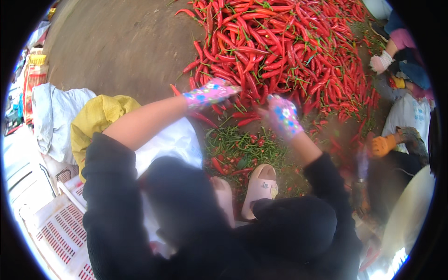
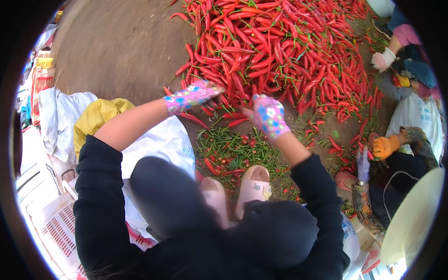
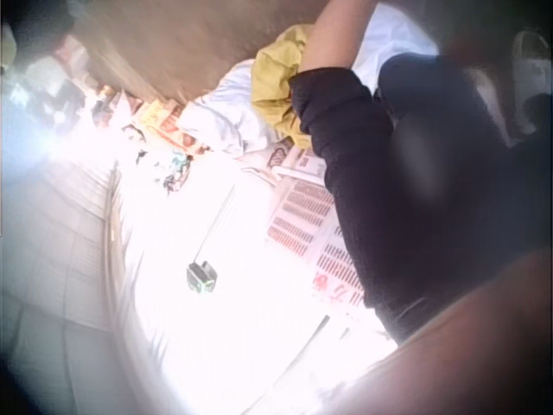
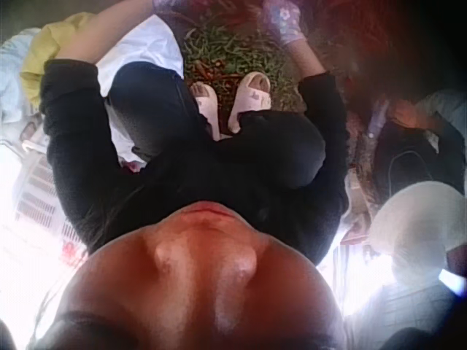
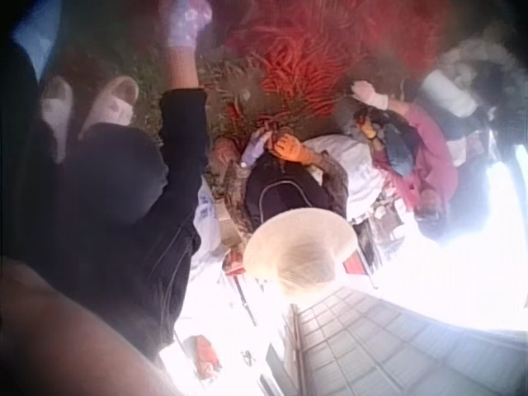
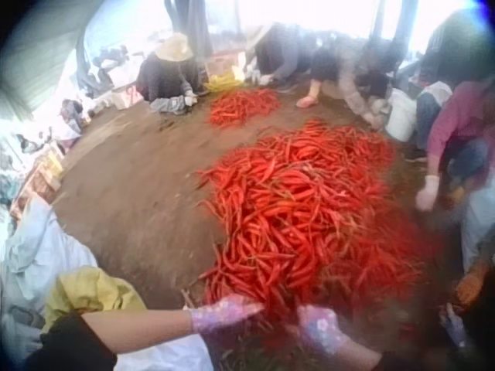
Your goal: The person sits on the ground and removes the stems from red chili peppers by hand. They pick peppers from a large pile, pull off the green stems, and place the de-stemmed peppers into a white sack.
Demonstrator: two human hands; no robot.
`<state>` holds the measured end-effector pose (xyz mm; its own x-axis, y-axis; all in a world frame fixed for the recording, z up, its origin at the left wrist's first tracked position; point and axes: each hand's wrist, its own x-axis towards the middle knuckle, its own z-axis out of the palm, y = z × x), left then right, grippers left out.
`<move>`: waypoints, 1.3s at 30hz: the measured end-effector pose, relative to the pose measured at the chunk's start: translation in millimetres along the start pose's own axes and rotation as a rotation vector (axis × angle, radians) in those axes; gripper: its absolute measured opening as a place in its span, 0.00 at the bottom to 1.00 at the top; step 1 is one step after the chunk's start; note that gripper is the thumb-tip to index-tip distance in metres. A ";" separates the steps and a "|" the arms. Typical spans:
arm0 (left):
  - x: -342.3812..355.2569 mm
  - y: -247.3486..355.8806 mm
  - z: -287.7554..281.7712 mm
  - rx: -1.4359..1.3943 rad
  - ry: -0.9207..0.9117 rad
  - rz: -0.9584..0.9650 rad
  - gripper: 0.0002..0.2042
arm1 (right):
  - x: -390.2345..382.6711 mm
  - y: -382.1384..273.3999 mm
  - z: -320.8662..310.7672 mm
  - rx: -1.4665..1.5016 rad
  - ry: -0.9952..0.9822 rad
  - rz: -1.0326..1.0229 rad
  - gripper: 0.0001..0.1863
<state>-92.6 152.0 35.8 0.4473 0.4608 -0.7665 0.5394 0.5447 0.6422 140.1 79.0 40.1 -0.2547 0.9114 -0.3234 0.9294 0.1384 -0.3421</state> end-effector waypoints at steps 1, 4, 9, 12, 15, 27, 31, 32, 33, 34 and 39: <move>2.4 -1.5 9.5 -0.082 -0.070 -0.022 0.19 | 12.3 -4.0 8.8 0.034 0.029 -0.040 0.21; 18.4 -7.6 36.5 -0.530 0.069 -0.104 0.16 | 16.8 -8.1 22.7 0.035 0.044 -0.059 0.17; 30.0 -8.1 70.3 -0.760 0.179 0.082 0.12 | -11.1 -12.7 15.9 0.060 0.047 -0.204 0.17; 20.3 -2.6 68.0 -0.607 0.135 0.041 0.12 | -12.8 -18.4 -2.8 0.179 -0.005 -0.294 0.17; -5.5 -11.1 55.3 -0.683 -0.130 0.159 0.13 | -16.2 -21.8 -20.8 0.299 -0.030 -0.494 0.13; -3.7 -42.1 14.3 -0.676 0.675 0.215 0.04 | -18.2 -44.8 6.7 0.567 -0.002 -0.365 0.12; 6.5 -51.3 25.5 -0.920 0.630 0.150 0.06 | 39.2 -35.5 28.2 0.129 0.091 -0.281 0.16; 6.5 -53.8 28.2 -0.979 0.624 0.156 0.07 | 53.6 -35.9 32.6 0.086 0.098 -0.301 0.18; 5.5 -56.0 30.9 -0.997 0.617 0.124 0.07 | 64.8 -37.0 35.3 0.024 0.004 -0.269 0.18; 3.9 -57.9 33.3 -0.971 0.591 0.079 0.07 | 72.6 -37.7 35.1 0.001 -0.046 -0.268 0.18; -0.1 -58.0 47.0 -0.939 0.490 0.016 0.12 | 37.5 -48.5 17.4 0.344 -0.029 -0.070 0.15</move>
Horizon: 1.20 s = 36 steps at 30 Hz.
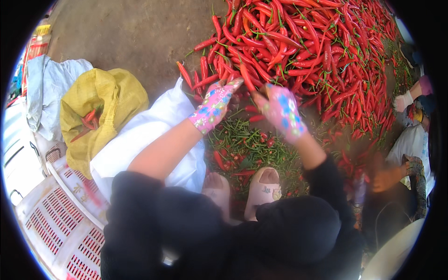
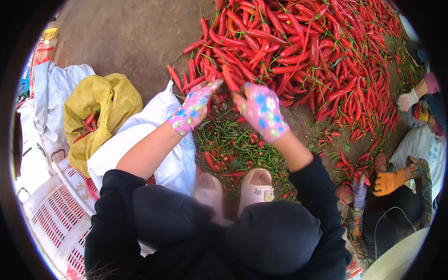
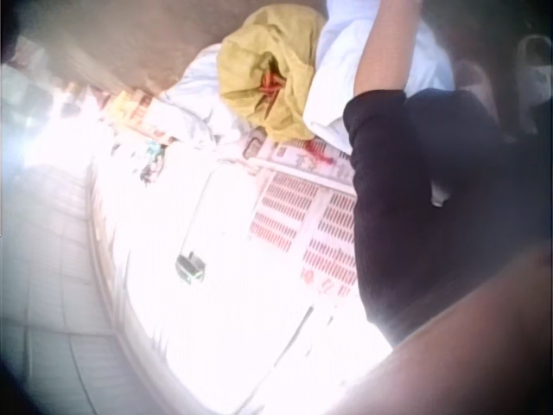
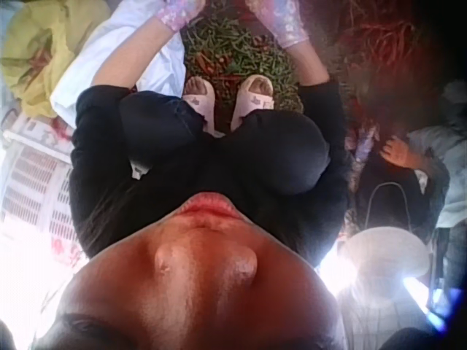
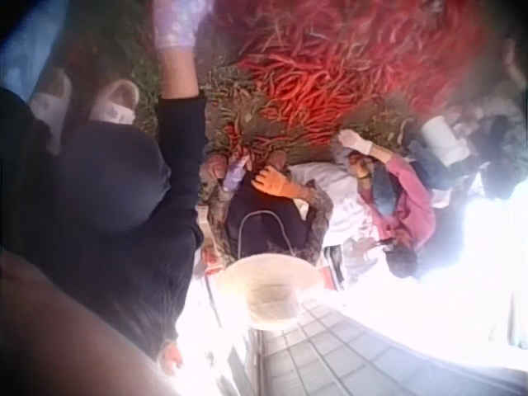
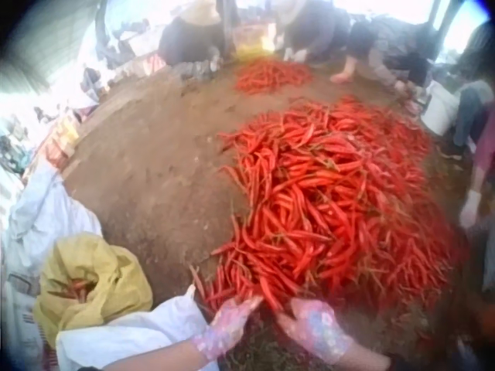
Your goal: The person sits on the ground and removes the stems from red chili peppers by hand. They pick peppers from a large pile, pull off the green stems, and place the de-stemmed peppers into a white sack.
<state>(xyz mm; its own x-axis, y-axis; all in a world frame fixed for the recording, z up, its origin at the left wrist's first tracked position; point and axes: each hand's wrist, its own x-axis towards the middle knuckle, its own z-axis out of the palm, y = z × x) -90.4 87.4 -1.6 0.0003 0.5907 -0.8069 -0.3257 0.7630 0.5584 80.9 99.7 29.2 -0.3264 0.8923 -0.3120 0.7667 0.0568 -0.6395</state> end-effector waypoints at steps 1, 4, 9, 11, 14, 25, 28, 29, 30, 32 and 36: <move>-1.5 -3.1 3.2 -0.028 0.007 0.004 0.14 | -13.8 -5.4 -0.8 0.015 0.003 -0.022 0.15; -9.3 -11.7 5.2 0.023 -0.104 0.154 0.12 | -29.5 -11.9 -8.1 0.101 -0.187 -0.056 0.15; -24.6 -15.9 -0.1 0.360 -0.391 0.155 0.13 | -8.2 1.5 -23.1 0.300 -0.099 0.022 0.16; -29.3 -14.5 -0.1 0.196 -0.503 0.149 0.12 | -5.7 6.4 -25.2 0.265 -0.197 -0.140 0.16; -33.3 -9.4 -3.0 0.376 -0.559 0.066 0.08 | -8.4 13.6 -27.7 0.649 -0.465 0.025 0.17; -27.0 -9.0 -17.3 0.239 -0.810 0.055 0.18 | -35.2 41.8 13.4 1.823 -0.466 0.067 0.18; -10.4 2.6 -29.4 0.465 -0.314 0.302 0.22 | -49.0 53.8 10.5 1.128 -0.532 0.070 0.19; -3.3 7.7 -33.2 0.629 -0.017 0.407 0.24 | -53.3 54.7 11.0 0.771 -0.519 0.049 0.19; 3.1 11.8 -36.1 0.630 0.096 0.499 0.26 | -61.6 55.5 7.2 0.011 -0.489 -0.172 0.18; 15.0 18.0 -38.9 0.896 0.304 0.577 0.29 | -67.8 54.1 6.1 -0.130 -0.493 -0.155 0.17; 25.7 12.8 -41.8 1.301 0.239 0.647 0.30 | -62.8 47.2 7.2 -0.060 -0.390 -0.136 0.16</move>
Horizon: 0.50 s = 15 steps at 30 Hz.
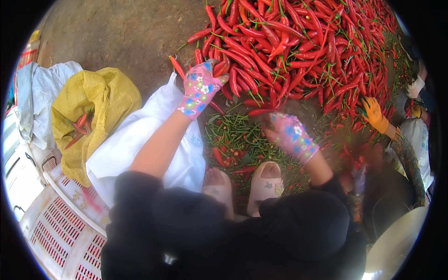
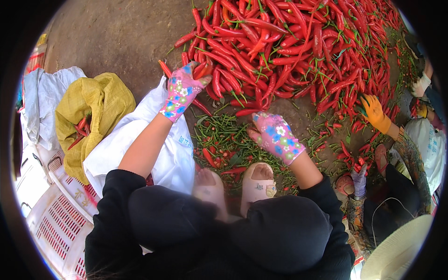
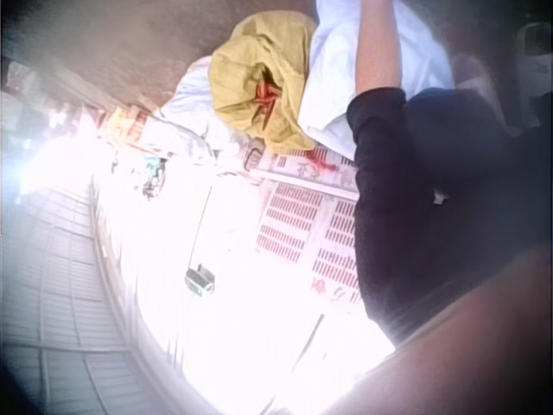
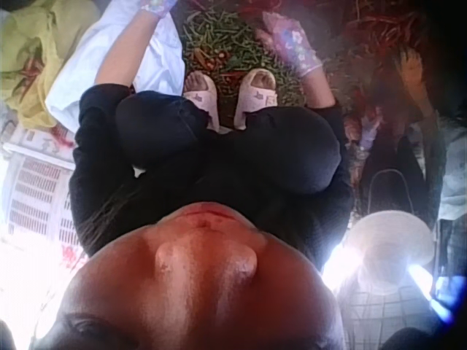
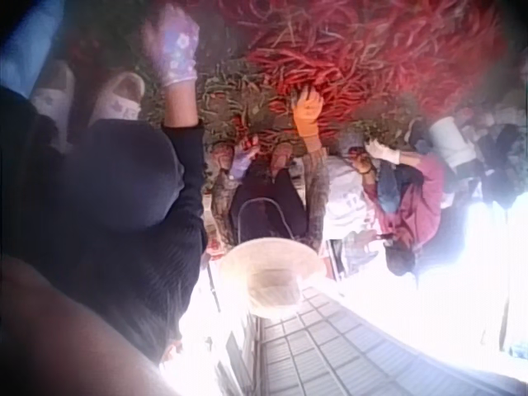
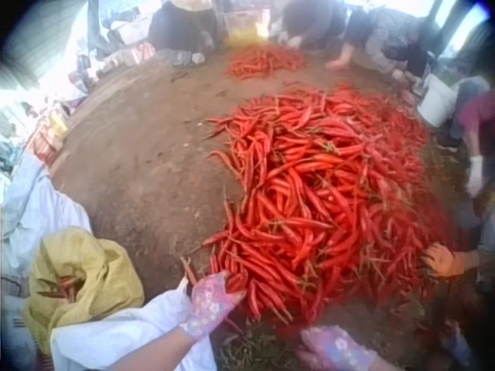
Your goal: The person sits on the ground and removes the stems from red chili peppers by hand. They pick peppers from a large pile, pull off the green stems, and place the de-stemmed peppers into a white sack.
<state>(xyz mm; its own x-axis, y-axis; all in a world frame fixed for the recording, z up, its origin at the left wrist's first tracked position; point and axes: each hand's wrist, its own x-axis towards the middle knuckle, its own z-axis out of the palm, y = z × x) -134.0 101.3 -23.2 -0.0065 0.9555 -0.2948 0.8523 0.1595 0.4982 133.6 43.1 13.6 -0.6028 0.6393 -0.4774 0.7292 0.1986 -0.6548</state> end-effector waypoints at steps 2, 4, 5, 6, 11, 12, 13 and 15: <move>-3.7 -9.3 3.7 -0.002 0.024 -0.068 0.30 | 4.9 -3.0 -2.5 0.091 0.051 -0.012 0.15; -6.6 -20.7 9.4 0.060 0.086 -0.047 0.28 | 7.6 -5.8 -5.3 0.143 0.034 0.010 0.14; -7.1 -26.6 12.5 0.037 0.066 -0.056 0.28 | 8.2 -7.0 -6.6 0.163 0.025 0.021 0.13; -7.5 -31.5 15.8 0.024 0.060 -0.062 0.27 | 7.7 -8.3 -7.5 0.169 0.013 0.029 0.13; -17.5 -38.8 14.5 -0.890 0.024 -0.219 0.19 | 4.9 -13.2 -10.7 0.178 0.051 0.002 0.14; -26.9 -35.7 11.3 -1.019 0.054 -0.252 0.15 | 5.3 -14.3 -11.7 0.191 0.043 0.012 0.14; -34.8 -34.4 4.0 -1.175 -0.001 -0.293 0.14 | 6.4 -15.6 -13.3 0.207 0.035 0.022 0.14; -50.0 -29.9 -9.1 -1.515 -0.095 -0.287 0.13 | 10.1 -19.8 -16.9 0.292 0.057 0.020 0.14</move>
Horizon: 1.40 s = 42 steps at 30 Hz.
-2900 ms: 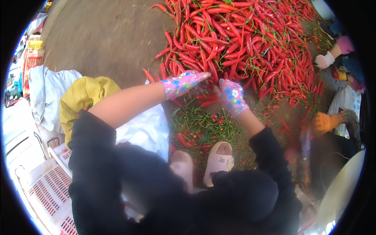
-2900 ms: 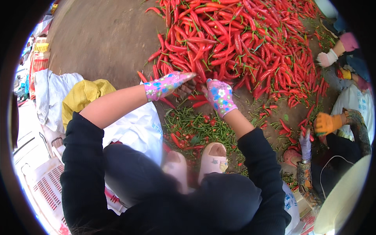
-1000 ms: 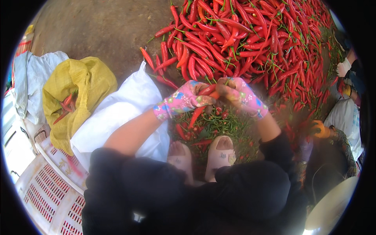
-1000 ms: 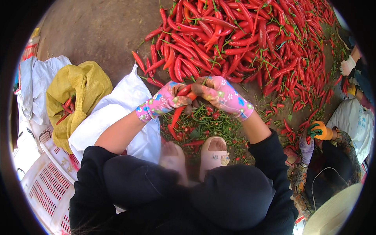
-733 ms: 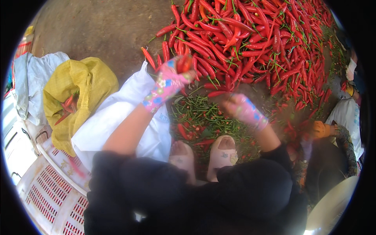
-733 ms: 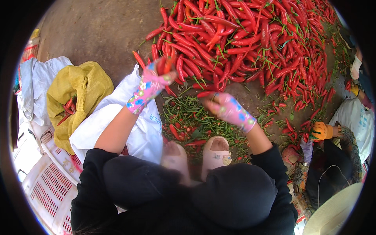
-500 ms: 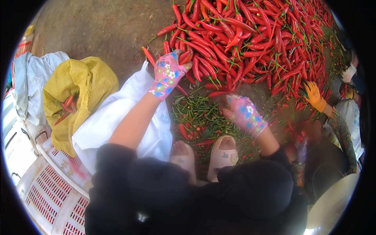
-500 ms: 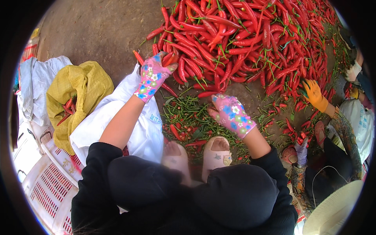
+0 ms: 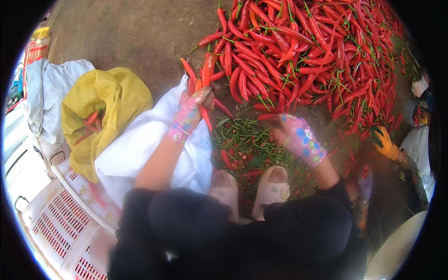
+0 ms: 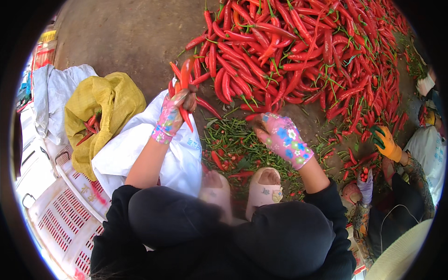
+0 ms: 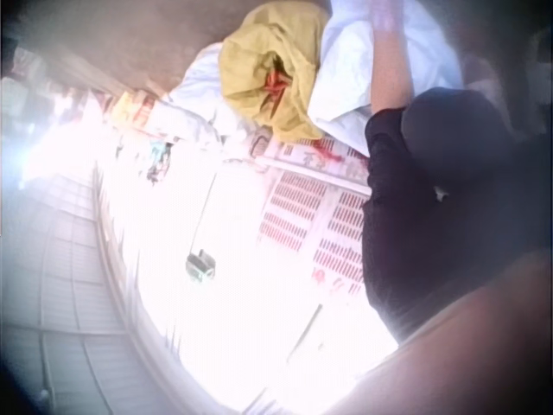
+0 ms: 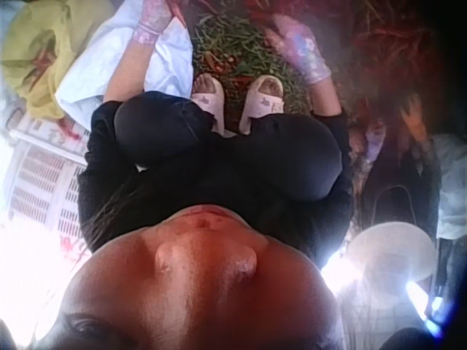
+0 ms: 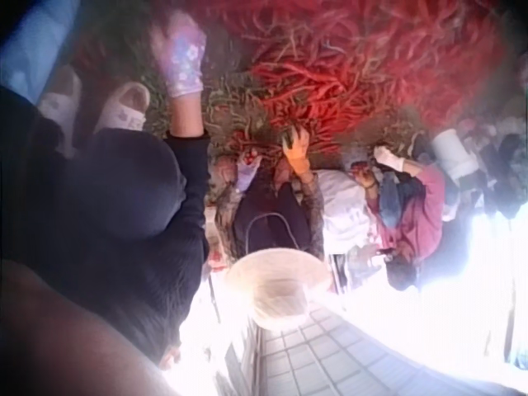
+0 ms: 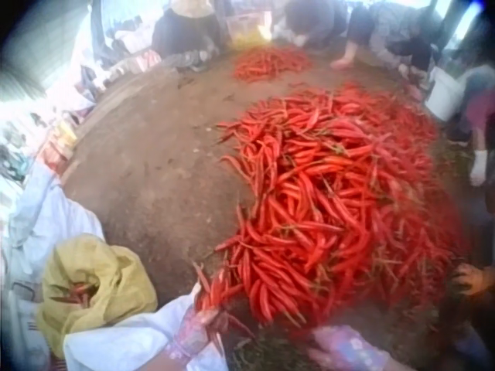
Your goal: The person sits on the ground and removes the stems from red chili peppers by hand. They pick peppers from a large pile, pull off the green stems, and place the de-stemmed peppers into a white sack.
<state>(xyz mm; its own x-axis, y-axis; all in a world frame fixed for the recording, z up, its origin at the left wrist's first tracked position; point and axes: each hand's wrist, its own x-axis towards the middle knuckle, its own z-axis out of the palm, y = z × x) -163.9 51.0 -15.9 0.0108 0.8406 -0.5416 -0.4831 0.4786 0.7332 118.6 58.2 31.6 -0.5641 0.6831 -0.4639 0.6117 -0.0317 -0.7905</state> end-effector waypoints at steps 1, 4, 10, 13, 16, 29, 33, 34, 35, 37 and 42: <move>-8.2 1.4 3.1 -0.083 -0.120 0.067 0.15 | 2.2 -3.3 -1.4 0.031 -0.023 0.080 0.14; -17.4 5.4 8.8 -0.222 -0.330 -0.050 0.16 | 13.2 -15.7 -3.5 0.359 0.026 0.206 0.13; -21.5 13.8 8.1 -0.184 -0.433 -0.077 0.20 | 36.5 -37.7 -8.4 0.719 0.078 0.073 0.16; -26.5 19.4 9.9 -0.205 -0.423 -0.160 0.15 | 40.8 -46.0 -10.5 0.867 0.056 0.213 0.18; -29.1 21.2 17.6 0.214 -0.394 -0.155 0.10 | 47.5 -48.0 -15.8 1.044 -0.001 0.089 0.18; -26.1 21.3 45.5 0.039 -0.309 -0.323 0.19 | 51.1 -36.0 -26.7 0.845 -0.115 -0.032 0.11; -21.9 7.4 46.6 0.075 -0.183 -0.276 0.16 | 54.0 -32.4 -25.7 0.701 -0.230 0.085 0.13; -21.1 5.5 45.3 0.112 -0.173 -0.272 0.16 | 54.3 -30.9 -24.6 0.705 -0.236 0.086 0.12; -20.1 3.5 43.9 0.150 -0.161 -0.266 0.15 | 55.0 -29.5 -22.9 0.731 -0.231 0.075 0.12; -17.5 -0.1 40.0 0.199 -0.162 -0.262 0.15 | 56.1 -27.1 -19.9 0.733 -0.234 0.068 0.11; -9.5 -20.4 32.1 0.283 -0.152 -0.342 0.14 | 59.8 -31.3 -12.4 0.280 -0.212 0.004 0.09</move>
<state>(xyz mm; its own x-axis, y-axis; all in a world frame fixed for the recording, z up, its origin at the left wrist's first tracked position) -126.1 41.4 -12.5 0.2660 0.6399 -0.7209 -0.1715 0.7674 0.6179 72.6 109.1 33.6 -0.6828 0.5170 -0.5163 0.4542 -0.2531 -0.8542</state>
